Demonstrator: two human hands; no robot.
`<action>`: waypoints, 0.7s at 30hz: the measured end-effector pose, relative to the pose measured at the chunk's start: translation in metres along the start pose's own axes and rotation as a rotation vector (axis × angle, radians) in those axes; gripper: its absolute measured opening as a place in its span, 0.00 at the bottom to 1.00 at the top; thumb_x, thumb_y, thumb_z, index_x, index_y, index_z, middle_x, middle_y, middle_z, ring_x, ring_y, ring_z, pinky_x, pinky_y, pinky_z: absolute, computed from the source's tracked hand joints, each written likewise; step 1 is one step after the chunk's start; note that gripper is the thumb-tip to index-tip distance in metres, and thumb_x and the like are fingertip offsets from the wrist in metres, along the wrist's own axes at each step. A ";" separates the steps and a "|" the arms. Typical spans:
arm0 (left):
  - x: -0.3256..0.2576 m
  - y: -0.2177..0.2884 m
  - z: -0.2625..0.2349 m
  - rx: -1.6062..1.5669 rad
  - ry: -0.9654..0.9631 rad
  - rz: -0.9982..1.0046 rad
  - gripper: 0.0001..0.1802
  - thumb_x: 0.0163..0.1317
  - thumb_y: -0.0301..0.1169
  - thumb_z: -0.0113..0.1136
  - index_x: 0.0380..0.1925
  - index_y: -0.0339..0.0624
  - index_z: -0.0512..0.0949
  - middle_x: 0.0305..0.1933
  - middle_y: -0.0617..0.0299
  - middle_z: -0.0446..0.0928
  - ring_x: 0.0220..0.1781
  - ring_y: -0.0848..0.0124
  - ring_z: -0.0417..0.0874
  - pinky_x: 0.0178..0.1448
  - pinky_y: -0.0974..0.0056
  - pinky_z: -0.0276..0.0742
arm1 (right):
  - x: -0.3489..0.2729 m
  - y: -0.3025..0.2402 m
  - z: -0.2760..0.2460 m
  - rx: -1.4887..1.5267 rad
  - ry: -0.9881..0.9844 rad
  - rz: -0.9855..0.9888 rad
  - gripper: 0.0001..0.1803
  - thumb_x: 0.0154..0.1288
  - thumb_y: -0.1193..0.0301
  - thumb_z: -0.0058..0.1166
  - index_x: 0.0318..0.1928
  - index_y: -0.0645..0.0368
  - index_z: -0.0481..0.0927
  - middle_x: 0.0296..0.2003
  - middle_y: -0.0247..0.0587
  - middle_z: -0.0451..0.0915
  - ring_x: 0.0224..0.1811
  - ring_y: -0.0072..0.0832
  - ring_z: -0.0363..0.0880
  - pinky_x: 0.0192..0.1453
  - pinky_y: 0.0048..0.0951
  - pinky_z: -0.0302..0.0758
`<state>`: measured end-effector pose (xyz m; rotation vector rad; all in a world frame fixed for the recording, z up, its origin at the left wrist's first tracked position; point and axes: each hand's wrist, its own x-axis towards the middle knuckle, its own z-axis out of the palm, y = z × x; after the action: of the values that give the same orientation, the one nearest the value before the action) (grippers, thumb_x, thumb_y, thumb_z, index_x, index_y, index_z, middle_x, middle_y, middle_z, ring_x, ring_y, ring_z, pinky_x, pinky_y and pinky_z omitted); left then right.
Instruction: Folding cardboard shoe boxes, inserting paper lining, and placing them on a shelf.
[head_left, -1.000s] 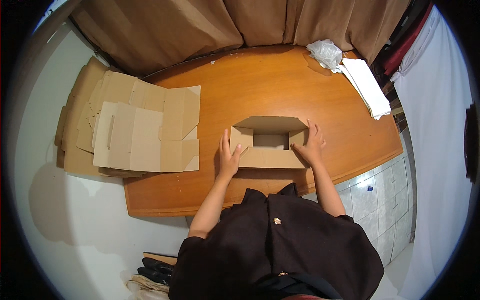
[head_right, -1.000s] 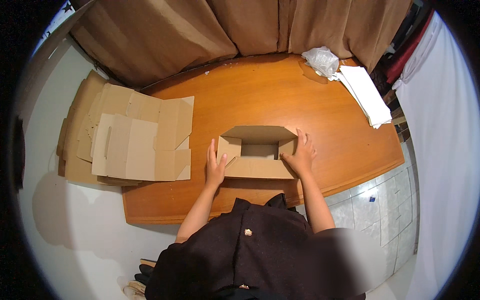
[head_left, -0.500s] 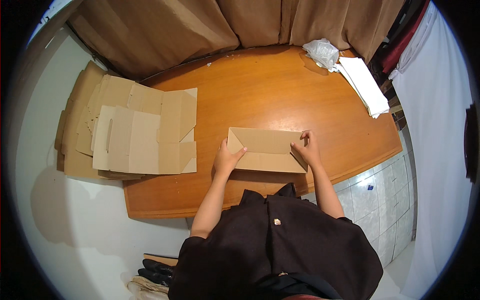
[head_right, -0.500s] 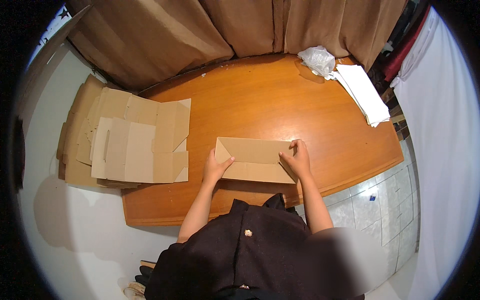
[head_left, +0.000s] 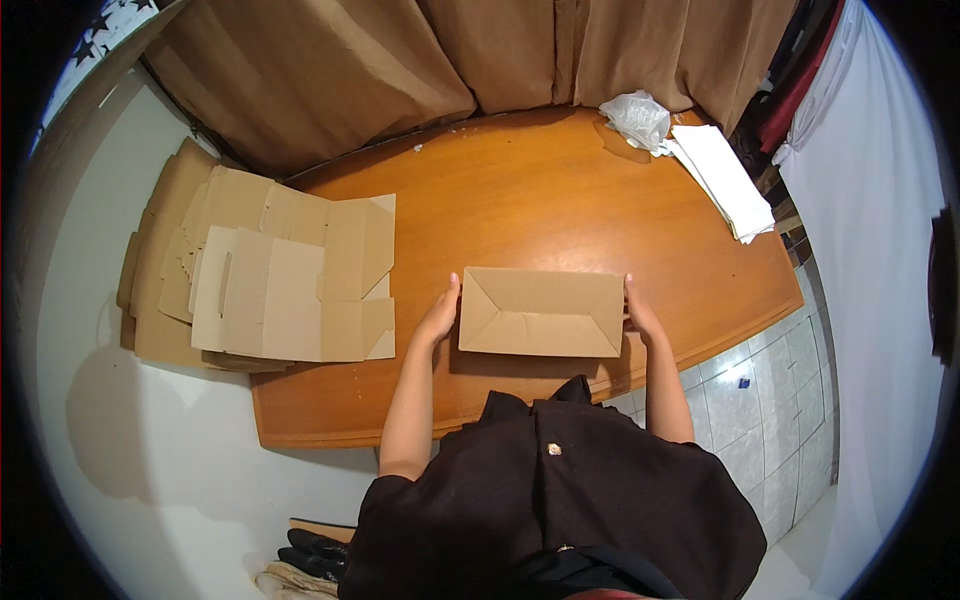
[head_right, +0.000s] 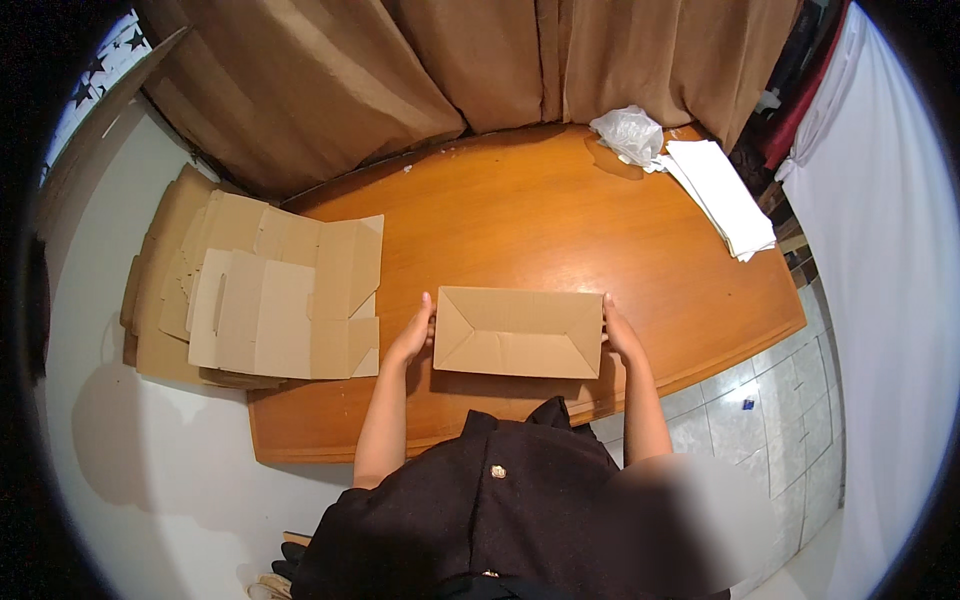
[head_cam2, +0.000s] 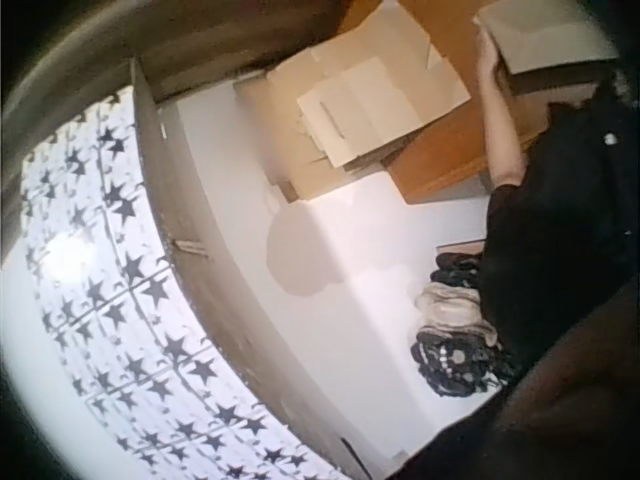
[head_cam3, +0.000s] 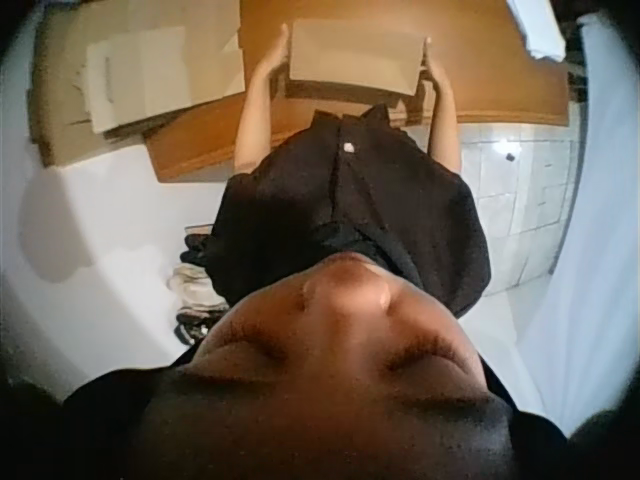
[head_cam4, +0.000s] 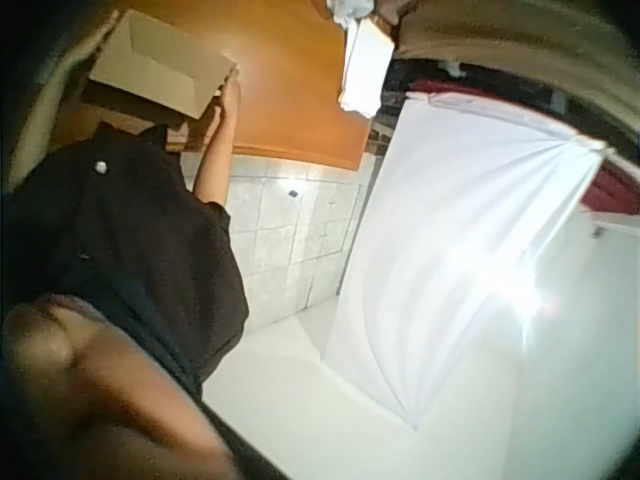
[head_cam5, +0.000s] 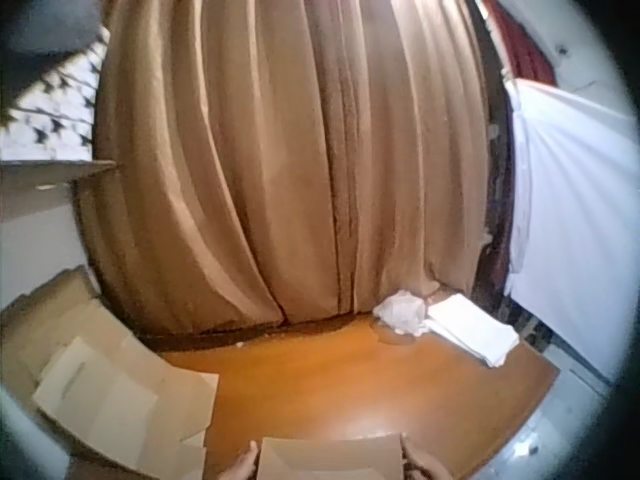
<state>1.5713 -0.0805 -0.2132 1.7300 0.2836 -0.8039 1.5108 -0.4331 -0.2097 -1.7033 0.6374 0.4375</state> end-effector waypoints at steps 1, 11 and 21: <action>-0.009 0.015 0.007 -0.083 0.082 0.199 0.37 0.65 0.62 0.25 0.51 0.43 0.71 0.39 0.62 0.70 0.34 0.73 0.65 0.42 0.68 0.63 | 0.005 0.002 -0.003 0.109 0.063 -0.126 0.40 0.65 0.38 0.25 0.58 0.58 0.69 0.49 0.48 0.75 0.43 0.32 0.77 0.47 0.34 0.73; -0.009 0.007 0.022 -0.334 -0.079 0.652 0.46 0.50 0.20 0.63 0.67 0.43 0.50 0.64 0.55 0.53 0.70 0.59 0.53 0.71 0.58 0.52 | 0.009 0.000 -0.038 0.630 0.046 -0.595 0.06 0.63 0.68 0.49 0.37 0.56 0.72 0.34 0.29 0.74 0.36 0.19 0.71 0.42 0.18 0.66; 0.009 -0.038 0.065 -0.030 0.037 0.795 0.40 0.54 0.18 0.59 0.66 0.34 0.51 0.68 0.50 0.50 0.71 0.62 0.54 0.71 0.62 0.51 | 0.010 0.039 -0.030 0.568 0.253 -0.665 0.22 0.48 0.87 0.44 0.46 0.61 0.71 0.42 0.35 0.70 0.48 0.24 0.70 0.53 0.22 0.67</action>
<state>1.5327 -0.1303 -0.2556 1.6336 -0.3579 -0.1810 1.4929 -0.4697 -0.2392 -1.3200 0.2936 -0.4053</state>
